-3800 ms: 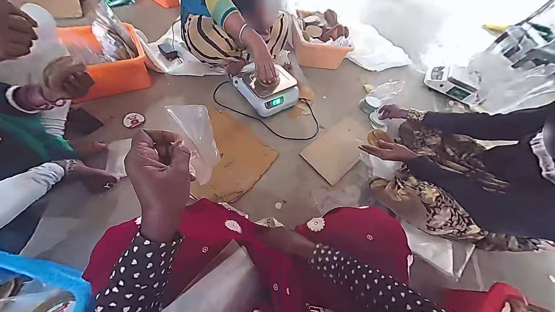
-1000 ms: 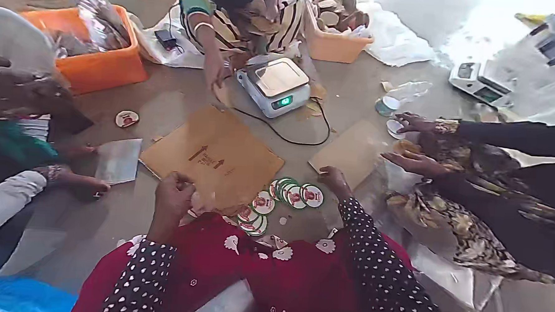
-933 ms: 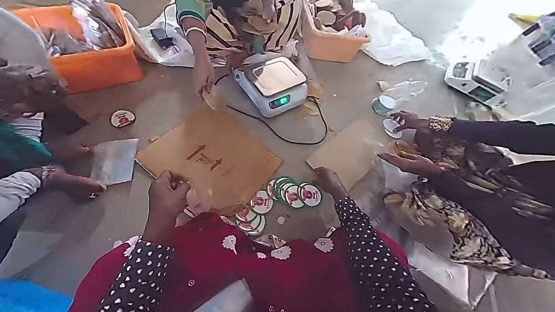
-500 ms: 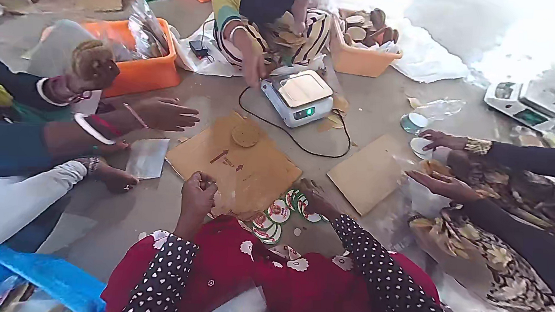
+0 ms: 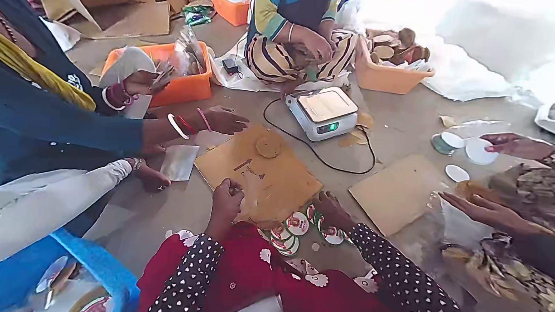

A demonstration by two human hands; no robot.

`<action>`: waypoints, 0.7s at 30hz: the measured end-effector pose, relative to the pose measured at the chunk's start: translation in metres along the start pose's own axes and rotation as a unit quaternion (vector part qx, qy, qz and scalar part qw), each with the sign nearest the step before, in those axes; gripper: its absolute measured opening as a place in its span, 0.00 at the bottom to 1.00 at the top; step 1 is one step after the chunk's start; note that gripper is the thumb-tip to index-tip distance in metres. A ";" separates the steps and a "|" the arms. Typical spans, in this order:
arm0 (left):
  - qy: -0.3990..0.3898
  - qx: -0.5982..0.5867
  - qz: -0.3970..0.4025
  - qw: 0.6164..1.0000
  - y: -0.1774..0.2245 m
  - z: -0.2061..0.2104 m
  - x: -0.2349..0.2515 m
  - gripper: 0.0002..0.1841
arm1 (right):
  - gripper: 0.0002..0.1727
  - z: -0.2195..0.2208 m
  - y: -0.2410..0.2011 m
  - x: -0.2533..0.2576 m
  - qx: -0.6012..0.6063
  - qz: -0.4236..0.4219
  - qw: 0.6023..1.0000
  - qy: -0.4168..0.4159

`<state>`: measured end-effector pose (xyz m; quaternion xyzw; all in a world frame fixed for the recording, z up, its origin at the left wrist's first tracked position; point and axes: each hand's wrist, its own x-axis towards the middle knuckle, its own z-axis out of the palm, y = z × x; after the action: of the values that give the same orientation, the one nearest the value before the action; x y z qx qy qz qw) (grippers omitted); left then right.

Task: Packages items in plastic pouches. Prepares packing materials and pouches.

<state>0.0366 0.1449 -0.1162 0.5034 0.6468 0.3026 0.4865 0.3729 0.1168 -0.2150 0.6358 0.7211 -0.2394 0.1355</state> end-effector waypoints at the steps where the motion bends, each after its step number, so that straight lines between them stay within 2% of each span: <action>1: 0.003 -0.006 0.003 1.000 -0.001 0.000 0.001 0.11 | 0.51 0.001 0.004 0.002 -0.008 -0.011 1.000 0.003; 7: 0.011 -0.024 0.004 1.000 -0.002 0.001 0.002 0.10 | 0.53 -0.004 0.012 0.001 -0.004 -0.004 1.000 -0.012; 12: 0.009 -0.006 0.015 1.000 -0.001 0.001 -0.001 0.10 | 0.42 0.001 0.019 -0.004 0.008 -0.008 1.000 -0.010; 16: 0.018 -0.018 0.024 0.999 -0.005 0.002 0.001 0.09 | 0.40 0.004 0.022 0.000 -0.007 -0.007 1.000 -0.014; 21: 0.022 -0.037 0.025 0.999 -0.005 0.001 0.001 0.08 | 0.39 -0.004 0.015 -0.006 -0.039 0.009 0.998 -0.057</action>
<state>0.0359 0.1438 -0.1211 0.4941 0.6332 0.3490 0.4827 0.3892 0.1146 -0.2113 0.6221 0.7151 -0.2456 0.2033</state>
